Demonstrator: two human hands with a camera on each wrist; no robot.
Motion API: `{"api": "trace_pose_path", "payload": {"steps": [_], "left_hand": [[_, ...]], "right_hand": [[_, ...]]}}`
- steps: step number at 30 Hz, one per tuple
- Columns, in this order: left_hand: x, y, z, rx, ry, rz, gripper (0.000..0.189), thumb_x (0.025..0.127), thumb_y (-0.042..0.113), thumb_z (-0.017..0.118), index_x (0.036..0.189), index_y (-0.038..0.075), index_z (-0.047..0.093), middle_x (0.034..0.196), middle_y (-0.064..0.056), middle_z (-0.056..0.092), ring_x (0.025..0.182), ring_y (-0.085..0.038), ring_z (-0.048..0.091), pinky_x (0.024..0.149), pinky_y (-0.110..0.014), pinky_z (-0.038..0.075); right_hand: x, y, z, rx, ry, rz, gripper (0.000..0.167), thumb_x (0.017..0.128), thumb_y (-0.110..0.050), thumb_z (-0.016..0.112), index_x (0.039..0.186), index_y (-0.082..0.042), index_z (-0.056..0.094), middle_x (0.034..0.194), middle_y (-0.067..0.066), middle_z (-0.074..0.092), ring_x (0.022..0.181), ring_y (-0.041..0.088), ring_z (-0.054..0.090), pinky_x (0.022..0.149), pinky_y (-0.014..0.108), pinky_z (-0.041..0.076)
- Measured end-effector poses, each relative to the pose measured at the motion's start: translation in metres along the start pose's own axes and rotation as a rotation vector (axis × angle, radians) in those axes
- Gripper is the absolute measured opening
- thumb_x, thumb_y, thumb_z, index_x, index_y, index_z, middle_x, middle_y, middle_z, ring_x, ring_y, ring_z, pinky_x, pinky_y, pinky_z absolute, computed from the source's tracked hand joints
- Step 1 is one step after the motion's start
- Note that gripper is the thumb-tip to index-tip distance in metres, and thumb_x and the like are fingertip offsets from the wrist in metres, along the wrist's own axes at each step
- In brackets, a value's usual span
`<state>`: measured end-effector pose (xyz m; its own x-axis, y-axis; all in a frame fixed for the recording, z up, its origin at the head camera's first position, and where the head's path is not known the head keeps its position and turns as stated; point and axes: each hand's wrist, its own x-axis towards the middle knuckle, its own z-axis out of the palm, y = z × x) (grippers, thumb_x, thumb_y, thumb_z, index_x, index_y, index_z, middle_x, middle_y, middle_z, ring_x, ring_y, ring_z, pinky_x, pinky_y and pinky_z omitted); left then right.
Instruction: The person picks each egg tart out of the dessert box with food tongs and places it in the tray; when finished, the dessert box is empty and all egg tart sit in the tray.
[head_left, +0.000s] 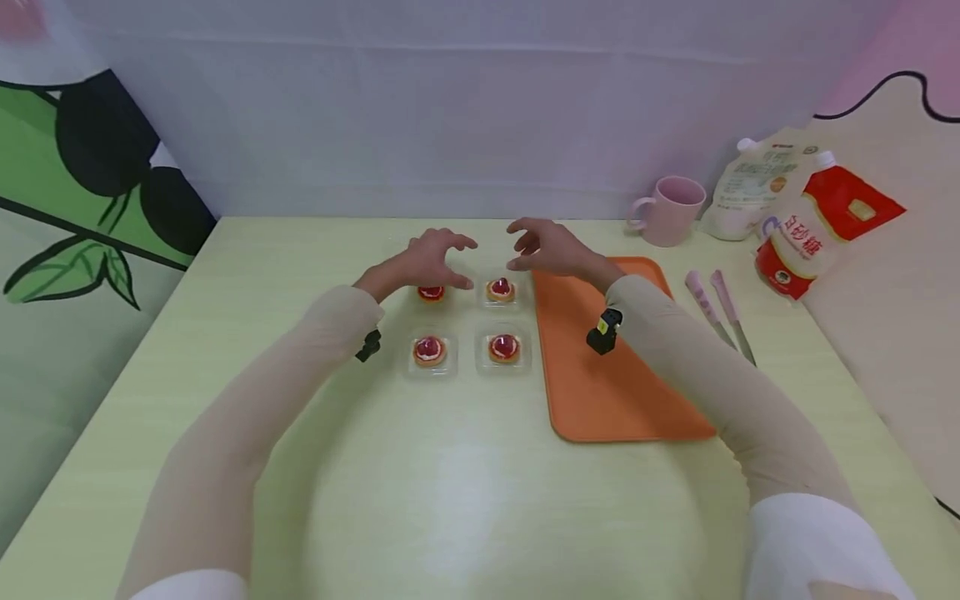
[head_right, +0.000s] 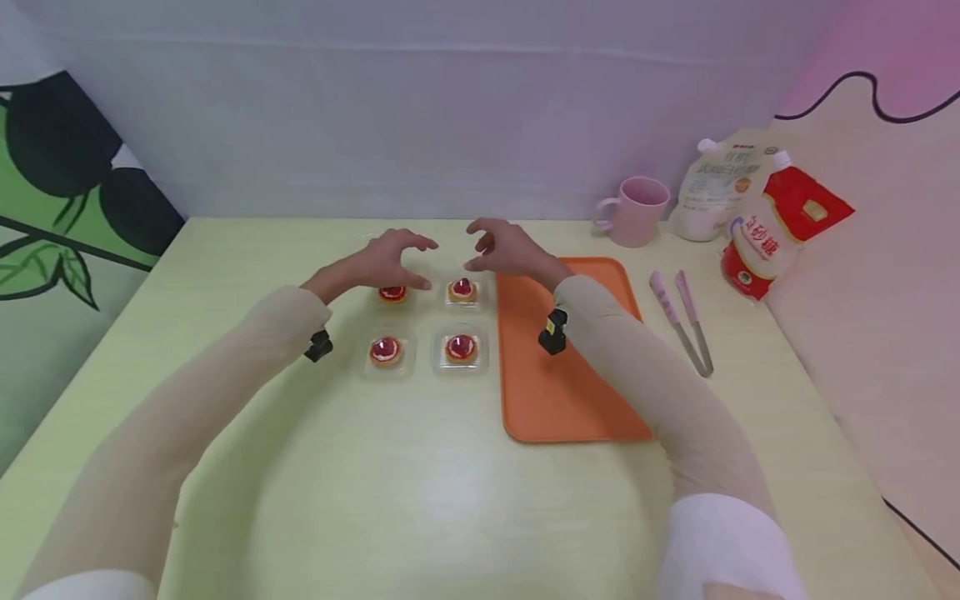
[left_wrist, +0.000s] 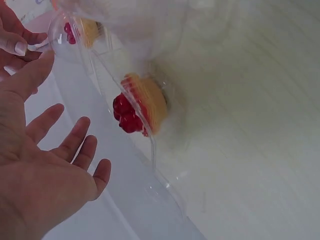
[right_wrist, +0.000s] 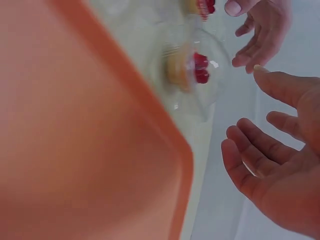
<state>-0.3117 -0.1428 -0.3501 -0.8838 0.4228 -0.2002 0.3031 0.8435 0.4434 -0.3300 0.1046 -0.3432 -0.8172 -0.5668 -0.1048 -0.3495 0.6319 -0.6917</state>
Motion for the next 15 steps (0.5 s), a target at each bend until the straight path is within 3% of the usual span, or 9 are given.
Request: {"api": "trace_pose_path", "payload": {"steps": [7,15], "left_hand": [[0.005,0.014,0.014,0.059,-0.093,0.051,0.075,0.083,0.033,0.081,0.148,0.015,0.047,0.149,-0.017,0.043,0.14,-0.037,0.03,0.113,-0.062,0.02],[0.016,0.022,0.025,0.146,-0.083,0.075,0.081,0.078,0.04,0.085,0.146,0.017,0.048,0.146,-0.014,0.045,0.137,-0.034,0.034,0.11,-0.058,0.025]], "right_hand": [[-0.012,0.011,0.011,-0.109,-0.056,0.002,0.07,0.088,-0.023,0.077,0.145,-0.002,0.044,0.14,0.025,0.055,0.131,0.037,0.052,0.108,0.05,0.043],[-0.013,0.018,0.023,-0.158,-0.054,-0.029,0.072,0.084,-0.024,0.081,0.144,-0.002,0.048,0.146,0.018,0.052,0.133,0.036,0.048,0.11,0.05,0.041]]}}
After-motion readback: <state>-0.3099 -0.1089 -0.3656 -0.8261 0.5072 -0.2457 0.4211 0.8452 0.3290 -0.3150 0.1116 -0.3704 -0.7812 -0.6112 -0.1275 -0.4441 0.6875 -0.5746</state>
